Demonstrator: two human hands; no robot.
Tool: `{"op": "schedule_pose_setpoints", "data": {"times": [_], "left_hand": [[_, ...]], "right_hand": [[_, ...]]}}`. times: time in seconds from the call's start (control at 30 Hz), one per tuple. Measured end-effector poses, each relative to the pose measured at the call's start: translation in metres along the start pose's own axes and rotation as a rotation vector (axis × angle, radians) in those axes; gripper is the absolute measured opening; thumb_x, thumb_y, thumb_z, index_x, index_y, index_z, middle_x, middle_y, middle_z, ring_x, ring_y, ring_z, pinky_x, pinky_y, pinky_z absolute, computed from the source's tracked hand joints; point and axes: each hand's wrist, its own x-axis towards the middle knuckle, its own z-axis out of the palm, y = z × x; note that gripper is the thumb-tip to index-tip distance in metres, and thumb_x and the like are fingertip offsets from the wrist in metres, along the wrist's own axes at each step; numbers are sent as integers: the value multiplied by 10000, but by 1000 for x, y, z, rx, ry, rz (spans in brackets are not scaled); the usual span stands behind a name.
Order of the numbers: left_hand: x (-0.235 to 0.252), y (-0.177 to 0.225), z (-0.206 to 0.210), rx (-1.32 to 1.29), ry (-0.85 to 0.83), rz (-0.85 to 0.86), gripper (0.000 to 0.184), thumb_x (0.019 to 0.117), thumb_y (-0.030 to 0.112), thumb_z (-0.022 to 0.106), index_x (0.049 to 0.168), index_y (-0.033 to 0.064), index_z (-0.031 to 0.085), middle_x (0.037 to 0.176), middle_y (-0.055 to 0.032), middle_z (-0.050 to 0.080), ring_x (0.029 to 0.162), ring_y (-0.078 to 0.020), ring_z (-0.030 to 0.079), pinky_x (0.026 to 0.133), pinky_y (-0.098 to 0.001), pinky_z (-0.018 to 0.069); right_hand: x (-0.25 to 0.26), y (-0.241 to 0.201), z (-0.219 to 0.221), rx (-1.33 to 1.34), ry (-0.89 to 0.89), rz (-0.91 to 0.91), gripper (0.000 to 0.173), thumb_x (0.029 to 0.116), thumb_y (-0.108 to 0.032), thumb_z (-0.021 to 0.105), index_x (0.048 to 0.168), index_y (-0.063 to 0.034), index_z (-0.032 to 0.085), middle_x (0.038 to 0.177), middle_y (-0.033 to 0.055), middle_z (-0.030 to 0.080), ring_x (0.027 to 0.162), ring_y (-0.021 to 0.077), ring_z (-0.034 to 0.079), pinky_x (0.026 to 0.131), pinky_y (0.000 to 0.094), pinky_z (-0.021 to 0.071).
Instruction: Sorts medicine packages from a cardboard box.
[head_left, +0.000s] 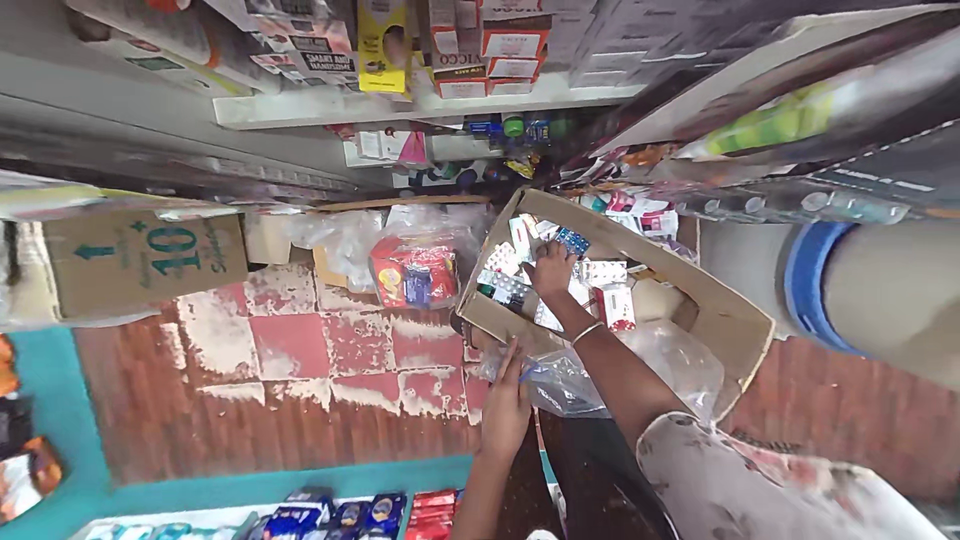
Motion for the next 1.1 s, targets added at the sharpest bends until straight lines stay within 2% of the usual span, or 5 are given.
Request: {"op": "schedule_pose_setpoints", "data": {"times": [0.47, 0.6, 0.7, 0.93, 1.1], "left_hand": [[7, 3, 9, -249, 144, -41, 381, 1038, 78, 509, 1371, -95, 576, 1452, -235, 562, 1317, -284, 589, 1120, -426, 454], [20, 11, -2, -684, 265, -278, 377, 1052, 169, 551, 1369, -35, 569, 1065, -69, 693, 564, -9, 452, 513, -193, 395], [21, 19, -10, -911, 271, -422, 207, 1044, 149, 575, 1122, -37, 618, 700, -36, 638, 467, -26, 466, 440, -186, 394], [0, 6, -12, -936, 284, -544, 218, 1066, 125, 531, 1174, -51, 600, 866, -104, 753, 468, -8, 504, 428, -163, 381], [-3, -1, -11, -864, 249, -575, 242, 1053, 151, 570, 1175, -51, 623, 919, -122, 765, 512, -41, 566, 447, -184, 415]], "right_hand": [[-30, -5, -24, 548, -123, 131, 294, 1001, -218, 631, 1179, 9, 687, 1145, 211, 703, 1116, 368, 653, 1011, 587, 457], [-114, 18, -51, 995, -419, -103, 223, 937, -84, 693, 1098, 66, 656, 951, 106, 683, 864, 131, 645, 838, 320, 541], [-158, 32, -59, 1056, -797, -225, 212, 931, -89, 709, 1086, 32, 631, 896, 16, 656, 800, 47, 613, 784, 251, 528], [-65, 52, -48, 334, -189, -283, 373, 1006, -240, 618, 1274, 15, 662, 1228, 225, 677, 1191, 367, 628, 1042, 527, 468], [-11, 48, -17, -170, -215, -390, 691, 875, -17, 706, 1514, -13, 444, 1489, 287, 471, 1396, 490, 413, 1122, 692, 269]]}}
